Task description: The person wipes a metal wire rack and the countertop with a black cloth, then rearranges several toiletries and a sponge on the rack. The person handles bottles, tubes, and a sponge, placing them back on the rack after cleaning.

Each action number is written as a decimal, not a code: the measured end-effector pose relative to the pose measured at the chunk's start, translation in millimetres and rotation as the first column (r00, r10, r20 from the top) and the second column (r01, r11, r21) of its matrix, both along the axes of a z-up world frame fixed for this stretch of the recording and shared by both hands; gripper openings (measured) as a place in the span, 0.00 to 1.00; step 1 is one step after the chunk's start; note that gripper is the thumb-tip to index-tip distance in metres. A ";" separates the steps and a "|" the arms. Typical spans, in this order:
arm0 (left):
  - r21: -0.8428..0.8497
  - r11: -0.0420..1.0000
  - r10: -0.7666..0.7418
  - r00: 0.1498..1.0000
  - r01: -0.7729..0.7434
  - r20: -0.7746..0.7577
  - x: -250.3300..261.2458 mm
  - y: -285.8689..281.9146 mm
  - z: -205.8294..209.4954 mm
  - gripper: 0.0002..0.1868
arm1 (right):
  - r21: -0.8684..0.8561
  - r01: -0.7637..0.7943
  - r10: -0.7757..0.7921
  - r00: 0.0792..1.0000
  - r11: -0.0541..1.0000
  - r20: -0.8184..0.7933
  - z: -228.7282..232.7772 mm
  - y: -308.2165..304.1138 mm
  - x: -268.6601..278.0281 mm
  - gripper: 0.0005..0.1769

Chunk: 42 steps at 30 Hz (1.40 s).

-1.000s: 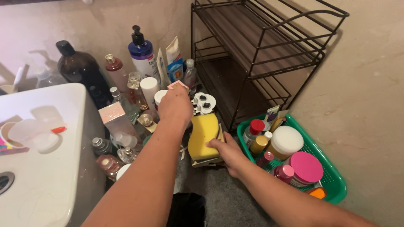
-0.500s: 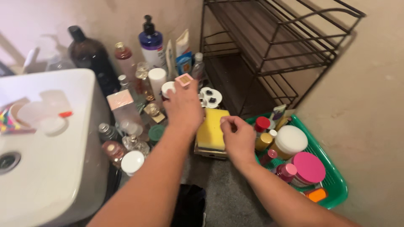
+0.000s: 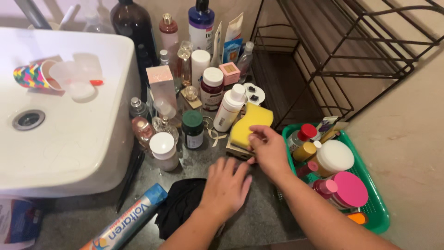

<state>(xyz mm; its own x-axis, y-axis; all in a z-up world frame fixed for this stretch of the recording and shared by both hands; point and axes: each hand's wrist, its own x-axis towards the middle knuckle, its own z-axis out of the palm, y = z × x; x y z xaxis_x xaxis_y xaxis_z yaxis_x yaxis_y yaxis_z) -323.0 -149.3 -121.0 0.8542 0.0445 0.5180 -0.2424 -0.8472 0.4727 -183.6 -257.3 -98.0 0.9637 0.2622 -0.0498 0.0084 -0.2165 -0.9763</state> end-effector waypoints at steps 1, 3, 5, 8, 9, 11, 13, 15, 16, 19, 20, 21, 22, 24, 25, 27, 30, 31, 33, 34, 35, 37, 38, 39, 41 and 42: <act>0.064 0.998 0.011 0.998 -0.007 -0.060 -8.3 1.1 -9.3 0.19 | -0.031 -0.024 0.023 0.999 0.999 -0.023 1.6 0.4 -2.8 0.15; 0.181 0.983 0.017 0.990 0.009 -0.140 -21.3 8.3 -23.8 0.19 | -0.061 -0.051 0.049 0.998 0.997 -0.038 5.3 4.1 -7.8 0.14; 0.276 0.960 0.001 0.984 0.048 -0.176 -20.0 15.8 -33.9 0.18 | -0.072 -0.056 0.055 0.998 0.996 -0.012 8.2 6.5 -11.2 0.14; 0.209 0.972 0.147 0.971 -0.106 -0.188 1.1 26.0 -37.5 0.11 | -0.021 -0.117 0.118 0.992 0.993 0.038 10.0 12.4 -12.8 0.14; 0.178 0.974 0.163 0.978 -0.138 -0.130 5.5 30.4 -35.5 0.13 | -0.037 -0.143 0.145 0.988 0.989 0.051 10.6 14.5 -13.2 0.14; 0.120 0.973 0.200 0.980 -0.197 -0.014 4.7 38.9 -28.0 0.16 | -0.060 -0.195 0.199 0.977 0.979 0.075 12.2 16.9 -15.3 0.14; 0.106 0.971 0.212 0.976 -0.216 0.043 -19.8 56.3 -20.5 0.19 | -0.038 -0.244 0.246 0.965 0.969 0.094 13.3 25.1 -18.2 0.13; 0.147 0.946 0.281 0.957 -0.289 0.069 -59.0 79.5 -12.8 0.21 | -0.024 -0.299 0.299 0.946 0.954 0.125 16.3 39.7 -23.3 0.13; 0.188 0.920 0.336 0.939 -0.343 0.073 -82.5 89.5 -11.4 0.22 | -0.028 -0.321 0.321 0.935 0.947 0.150 18.3 46.9 -26.4 0.13; 0.363 0.821 0.499 0.863 -0.440 -0.082 -137.8 110.7 -13.6 0.32 | 0.003 -0.413 0.408 0.900 0.911 0.153 22.9 66.2 -38.8 0.13; 0.404 0.817 0.508 0.844 -0.411 -0.170 -150.0 113.6 -15.2 0.39 | 0.019 -0.442 0.435 0.889 0.897 0.142 24.0 68.7 -43.0 0.12; 0.442 0.813 0.520 0.815 -0.379 -0.257 -156.5 117.2 -16.0 0.45 | 0.024 -0.460 0.454 0.883 0.888 0.121 25.0 71.6 -47.1 0.12; 0.455 0.815 0.519 0.800 -0.358 -0.301 -159.9 120.1 -15.9 0.44 | 0.023 -0.475 0.470 0.877 0.880 0.100 25.8 74.9 -50.6 0.12; 0.475 0.822 0.515 0.765 -0.313 -0.387 -160.7 119.8 -10.1 0.43 | 0.024 -0.532 0.529 0.845 0.846 0.080 28.8 77.3 -53.1 0.13; 0.449 0.836 0.480 0.818 -0.316 -0.318 -158.2 115.7 -4.1 0.42 | 0.027 -0.573 0.570 0.818 0.819 0.082 30.7 76.4 -52.0 0.13; 0.400 0.867 0.390 0.904 -0.298 -0.172 -147.6 103.6 15.1 0.39 | -0.024 -0.661 0.657 0.740 0.750 0.146 33.3 69.3 -48.3 0.15; 0.336 0.928 0.213 0.969 -0.160 -0.125 -107.6 76.3 57.2 0.38 | -0.189 -0.723 0.747 0.635 0.664 0.194 42.8 61.0 -37.0 0.19; 0.345 0.930 0.175 0.980 -0.132 -0.096 -91.4 66.4 71.5 0.37 | -0.237 -0.708 0.743 0.658 0.665 0.121 47.6 58.5 -32.0 0.23; 0.369 0.926 0.094 0.995 -0.076 -0.032 -57.6 50.0 96.1 0.35 | -0.389 -0.578 0.658 0.745 0.718 0.109 60.9 47.7 -19.6 0.30; 0.360 0.932 0.067 0.997 -0.049 -0.038 -42.5 45.9 106.4 0.33 | -0.482 -0.440 0.576 0.799 0.758 0.176 71.5 39.7 -10.7 0.29; 0.352 0.936 0.040 0.998 -0.022 -0.044 -28.4 42.1 114.4 0.32 | -0.559 -0.288 0.490 0.835 0.777 0.251 82.7 31.8 -2.2 0.29; 0.390 0.920 0.049 0.999 -0.040 -0.014 -9.0 38.0 123.1 0.30 | -0.581 -0.111 0.394 0.833 0.806 0.388 105.9 8.1 15.1 0.26; 0.430 0.898 0.086 0.996 -0.087 0.022 -3.2 43.7 128.7 0.31 | -0.583 -0.019 0.344 0.822 0.812 0.453 120.0 -4.3 22.6 0.25; 0.466 0.874 0.121 0.991 -0.136 0.060 1.0 51.0 133.3 0.33 | -0.564 0.028 0.269 0.858 0.825 0.436 135.6 -16.8 31.2 0.25; 0.480 0.866 0.153 0.988 -0.143 0.019 2.1 74.1 138.1 0.39 | -0.514 0.118 0.107 0.916 0.850 0.387 155.5 -39.8 41.8 0.24; 0.364 0.895 0.289 0.957 -0.258 -0.033 4.9 86.8 137.9 0.34 | -0.481 0.142 0.070 0.915 0.865 0.397 158.5 -47.7 42.4 0.24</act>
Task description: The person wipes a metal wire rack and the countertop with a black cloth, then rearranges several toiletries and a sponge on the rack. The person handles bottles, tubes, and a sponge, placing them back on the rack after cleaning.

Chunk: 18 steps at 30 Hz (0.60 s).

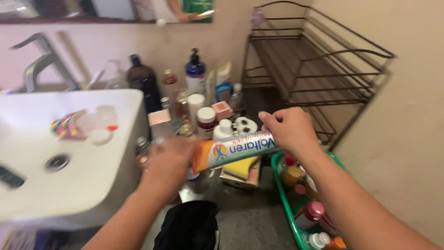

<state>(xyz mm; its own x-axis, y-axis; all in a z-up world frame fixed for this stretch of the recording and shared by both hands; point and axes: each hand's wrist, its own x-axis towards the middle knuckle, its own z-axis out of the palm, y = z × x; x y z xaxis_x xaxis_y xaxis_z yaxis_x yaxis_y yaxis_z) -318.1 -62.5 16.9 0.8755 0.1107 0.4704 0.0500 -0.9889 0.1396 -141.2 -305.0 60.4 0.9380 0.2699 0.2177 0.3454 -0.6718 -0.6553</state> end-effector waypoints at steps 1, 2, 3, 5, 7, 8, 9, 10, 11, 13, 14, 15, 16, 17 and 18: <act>-0.133 0.981 0.138 0.990 -0.141 -0.033 7.3 7.7 -3.8 0.30 | 0.037 0.024 -0.024 1.000 0.999 0.008 1.1 -6.6 0.3 0.24; -0.263 0.959 0.141 0.985 -0.109 0.103 15.0 10.0 -11.8 0.29 | 0.077 0.030 -0.032 0.999 0.997 0.020 0.7 -8.3 1.7 0.24; -0.385 0.921 0.158 0.960 -0.058 0.233 22.4 11.2 -22.9 0.29 | 0.216 0.068 -0.047 0.994 0.974 -0.101 -2.0 -9.4 1.8 0.24; -0.570 0.819 0.174 0.975 -0.066 0.137 32.2 0.5 -62.1 0.21 | 0.444 0.175 -0.015 0.940 0.879 -0.341 -12.9 -10.5 -1.0 0.26; -0.575 0.803 0.004 0.965 -0.159 -0.261 17.4 -19.4 -114.0 0.18 | 0.523 0.388 0.058 0.760 0.759 -0.647 -22.7 -6.8 -3.6 0.25; -0.536 0.830 -0.121 0.887 -0.157 -0.446 -2.5 -27.3 -141.3 0.21 | 0.522 0.504 0.119 0.631 0.688 -0.766 -28.6 -6.8 -7.4 0.27; -0.352 0.935 -0.156 0.839 -0.045 -0.522 -16.2 -36.8 -165.5 0.31 | 0.591 0.493 0.299 0.549 0.638 -0.781 -34.8 -7.1 -13.0 0.30; -0.155 0.983 -0.170 0.780 0.094 -0.603 -20.0 -43.5 -184.0 0.42 | 0.654 0.493 0.471 0.455 0.574 -0.756 -40.6 -7.9 -20.4 0.34; -0.162 0.978 -0.202 0.799 0.133 -0.566 -21.9 -43.4 -195.9 0.35 | 0.708 0.501 0.628 0.354 0.498 -0.693 -44.6 -8.2 -27.6 0.38; -0.169 0.964 -0.262 0.833 0.205 -0.488 -24.4 -39.2 -200.1 0.22 | 0.828 0.406 0.808 0.283 0.387 -0.517 -47.4 -8.1 -42.0 0.41; -0.348 0.930 -0.262 0.880 0.121 -0.396 -22.1 -35.3 -191.6 0.18 | 0.876 0.363 0.878 0.236 0.318 -0.417 -46.7 -7.5 -47.7 0.43; -0.520 0.853 -0.239 0.921 0.048 -0.308 -18.2 -30.4 -176.3 0.13 | 0.877 0.305 0.838 0.298 0.371 -0.458 -44.4 -6.3 -52.0 0.41; -0.674 0.739 -0.192 0.954 -0.013 -0.229 -13.7 -24.9 -154.9 0.10 | 0.871 0.248 0.795 0.358 0.425 -0.490 -41.2 -3.6 -56.2 0.38; -0.730 0.683 -0.131 0.983 -0.007 -0.132 -7.9 -20.6 -129.1 0.12 | 0.856 0.194 0.748 0.420 0.480 -0.514 -37.2 -0.6 -60.5 0.36; -0.783 0.622 -0.058 0.998 0.010 -0.034 -0.3 -17.5 -100.5 0.14 | 0.831 0.174 0.695 0.474 0.528 -0.541 -32.3 2.6 -64.0 0.34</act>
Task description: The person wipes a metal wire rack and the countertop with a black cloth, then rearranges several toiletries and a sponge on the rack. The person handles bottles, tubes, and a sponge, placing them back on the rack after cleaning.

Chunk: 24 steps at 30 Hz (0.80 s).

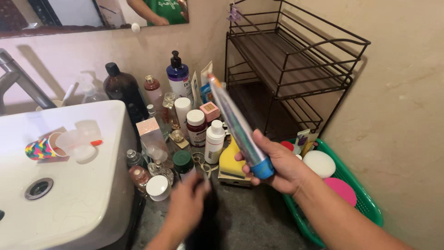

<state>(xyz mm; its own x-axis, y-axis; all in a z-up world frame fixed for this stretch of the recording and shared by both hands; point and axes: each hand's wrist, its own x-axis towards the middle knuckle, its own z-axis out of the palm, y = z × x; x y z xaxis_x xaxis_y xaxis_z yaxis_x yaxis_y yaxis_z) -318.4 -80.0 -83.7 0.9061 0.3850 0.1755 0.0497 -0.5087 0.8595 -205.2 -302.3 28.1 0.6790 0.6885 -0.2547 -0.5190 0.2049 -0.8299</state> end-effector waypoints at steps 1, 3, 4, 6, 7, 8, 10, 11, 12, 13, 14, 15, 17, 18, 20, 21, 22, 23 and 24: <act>-0.089 0.995 -0.022 0.990 0.035 0.142 5.8 3.0 30.0 0.12 | -0.065 0.042 -0.039 0.998 0.997 0.049 4.5 3.8 -4.1 0.32; -0.233 0.968 -0.003 0.926 0.098 0.379 17.7 2.3 87.2 0.13 | -0.187 0.133 -0.099 0.979 0.973 0.181 12.7 12.2 -10.8 0.28; -0.291 0.950 0.037 0.881 0.116 0.471 27.6 -3.4 111.6 0.16 | -0.241 0.177 -0.111 0.958 0.954 0.264 16.5 19.0 -14.0 0.25; -0.138 0.990 0.074 0.810 0.009 0.582 50.6 -24.0 145.4 0.16 | -0.298 0.279 -0.135 0.895 0.913 0.426 21.6 32.3 -22.9 0.21; -0.093 0.987 0.162 0.826 -0.132 0.540 62.3 -33.7 155.7 0.17 | -0.299 0.333 -0.149 0.851 0.894 0.503 21.9 39.1 -28.3 0.19; -0.042 0.963 0.252 0.828 -0.268 0.501 74.9 -42.6 163.3 0.19 | -0.294 0.388 -0.161 0.800 0.874 0.578 21.9 44.1 -31.9 0.18; -0.207 0.914 0.405 0.812 -0.349 0.419 87.5 -49.7 163.1 0.29 | -0.319 0.413 -0.170 0.799 0.853 0.577 19.7 45.9 -35.0 0.18; -0.420 0.859 0.454 0.815 -0.294 0.359 92.5 -56.5 159.0 0.39 | -0.331 0.431 -0.182 0.798 0.840 0.575 18.2 43.4 -34.7 0.18; -0.607 0.759 0.485 0.825 -0.235 0.288 96.2 -59.7 155.8 0.48 | -0.321 0.512 -0.150 0.682 0.796 0.716 17.0 41.6 -34.2 0.18; -0.718 0.688 0.388 0.890 -0.106 0.239 96.4 -64.3 151.6 0.45 | -0.296 0.590 -0.101 0.545 0.751 0.832 16.6 40.0 -33.2 0.19; -0.814 0.580 0.277 0.938 0.007 0.206 94.8 -65.2 148.8 0.41 | -0.257 0.658 -0.034 0.395 0.708 0.918 16.7 38.4 -33.8 0.19; -0.890 0.445 0.156 0.969 0.104 0.191 94.1 -64.0 149.2 0.38 | -0.307 0.669 -0.022 0.435 0.677 0.900 15.9 37.8 -37.6 0.21; -0.903 0.407 0.184 0.956 0.138 0.229 100.8 -53.5 160.7 0.35 | -0.407 0.677 0.004 0.513 0.613 0.859 15.0 36.8 -50.7 0.23; -0.906 0.393 0.203 0.946 0.156 0.251 107.1 -42.8 171.7 0.33 | -0.413 0.674 0.016 0.512 0.613 0.859 16.1 37.4 -56.7 0.24; -0.892 0.426 0.190 0.948 0.153 0.253 117.1 -17.2 191.5 0.29 | -0.431 0.671 0.041 0.514 0.603 0.857 16.0 35.2 -67.7 0.26; -0.886 0.439 0.181 0.951 0.151 0.252 117.9 -17.2 194.5 0.27 | -0.434 0.660 0.043 0.521 0.613 0.852 15.7 33.7 -67.8 0.26; -0.897 0.414 0.141 0.963 0.153 0.229 117.9 -18.3 196.5 0.25 | -0.433 0.648 0.040 0.528 0.626 0.848 15.3 32.3 -67.2 0.25; -0.908 0.390 0.099 0.973 0.154 0.207 115.2 -23.6 195.2 0.24 | -0.431 0.636 0.037 0.535 0.640 0.844 14.8 31.4 -64.6 0.24; -0.917 0.371 0.059 0.981 0.148 0.183 109.4 -29.4 190.4 0.22 | -0.395 0.653 -0.019 0.532 0.646 0.847 13.3 34.0 -60.1 0.23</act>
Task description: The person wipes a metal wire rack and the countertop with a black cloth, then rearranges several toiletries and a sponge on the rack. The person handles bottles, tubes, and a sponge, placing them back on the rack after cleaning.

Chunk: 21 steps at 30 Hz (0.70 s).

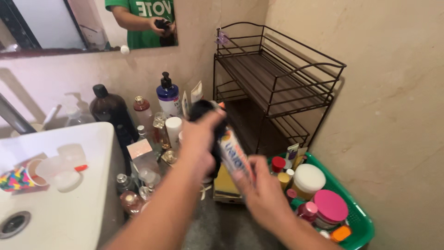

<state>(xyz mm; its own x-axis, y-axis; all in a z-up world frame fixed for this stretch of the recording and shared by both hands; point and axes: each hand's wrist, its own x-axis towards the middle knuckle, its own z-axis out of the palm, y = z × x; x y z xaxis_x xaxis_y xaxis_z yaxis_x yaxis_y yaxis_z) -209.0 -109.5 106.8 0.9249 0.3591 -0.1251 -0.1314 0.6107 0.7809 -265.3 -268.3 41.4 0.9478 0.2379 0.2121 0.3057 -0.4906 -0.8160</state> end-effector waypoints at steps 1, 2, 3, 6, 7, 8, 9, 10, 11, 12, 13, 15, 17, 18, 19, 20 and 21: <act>-0.002 1.000 0.003 0.999 -0.003 0.046 -8.1 -10.5 -7.6 0.22 | 0.052 0.023 -0.023 1.000 0.998 0.003 -1.1 2.9 6.4 0.23; -0.010 1.000 0.008 0.995 -0.008 0.095 -17.9 -25.0 -17.5 0.22 | 0.098 0.043 -0.044 0.999 0.994 0.008 -2.0 5.1 12.5 0.23; -0.018 1.000 0.013 0.990 -0.011 0.144 -22.6 -29.9 -23.5 0.23 | 0.134 -0.011 0.000 0.997 0.991 0.083 -4.8 7.6 13.7 0.24; 0.103 0.994 -0.041 0.993 0.030 0.107 -24.7 -23.2 -31.5 0.21 | 0.251 -0.226 0.157 0.951 0.941 0.267 -7.8 12.6 15.2 0.27; 0.104 0.995 -0.008 0.991 -0.006 0.133 -23.1 -18.0 -30.0 0.19 | 0.309 -0.331 0.236 0.922 0.892 0.305 -5.8 15.7 15.8 0.28; 0.103 0.994 0.021 0.987 -0.038 0.158 -20.4 -12.0 -26.8 0.18 | 0.360 -0.427 0.305 0.887 0.830 0.347 -3.3 17.9 15.3 0.28; 0.101 0.992 0.050 0.982 -0.070 0.183 -19.0 -7.9 -23.3 0.17 | 0.433 -0.318 0.285 0.948 0.843 0.142 0.1 19.9 14.2 0.29; -0.005 0.997 0.080 0.977 -0.081 0.198 -18.5 -4.0 -18.5 0.17 | 0.484 -0.201 0.266 0.962 0.852 -0.069 3.8 22.6 12.5 0.29; -0.111 0.990 0.111 0.971 -0.090 0.210 -17.9 -0.2 -12.2 0.20 | 0.508 -0.077 0.248 0.928 0.858 -0.278 7.5 25.0 10.1 0.30; -0.217 0.971 0.144 0.966 -0.096 0.217 -19.0 3.6 -6.1 0.23 | 0.539 -0.101 0.264 0.935 0.836 -0.235 10.3 25.8 5.2 0.30; -0.268 0.960 0.158 0.951 -0.084 0.266 -19.6 10.7 1.1 0.23 | 0.568 -0.126 0.279 0.941 0.814 -0.191 11.6 25.9 -2.0 0.30; -0.369 0.928 0.191 0.915 -0.051 0.356 -20.6 25.1 13.9 0.25 | 0.625 -0.150 0.301 0.943 0.766 -0.143 14.5 23.4 -11.1 0.30; -0.344 0.939 0.079 0.953 0.028 0.293 -33.0 32.1 14.3 0.30 | 0.686 -0.151 0.333 0.932 0.712 -0.141 15.5 24.8 -16.8 0.29; -0.329 0.942 0.017 0.964 0.074 0.267 -37.8 34.1 15.9 0.32 | 0.683 -0.112 0.278 0.951 0.722 -0.137 18.1 26.4 -16.2 0.29; -0.297 0.953 0.044 0.946 0.056 0.322 -44.7 32.2 14.1 0.31 | 0.681 -0.073 0.221 0.966 0.729 -0.134 21.0 29.7 -12.6 0.28; -0.266 0.963 0.057 0.926 0.047 0.373 -53.3 23.6 7.3 0.30 | 0.679 -0.021 0.152 0.979 0.734 -0.135 21.8 31.6 -9.9 0.28; -0.234 0.972 0.067 0.904 0.037 0.423 -57.9 15.4 2.0 0.30 | 0.638 -0.042 0.110 0.992 0.769 -0.067 22.2 33.6 -5.6 0.27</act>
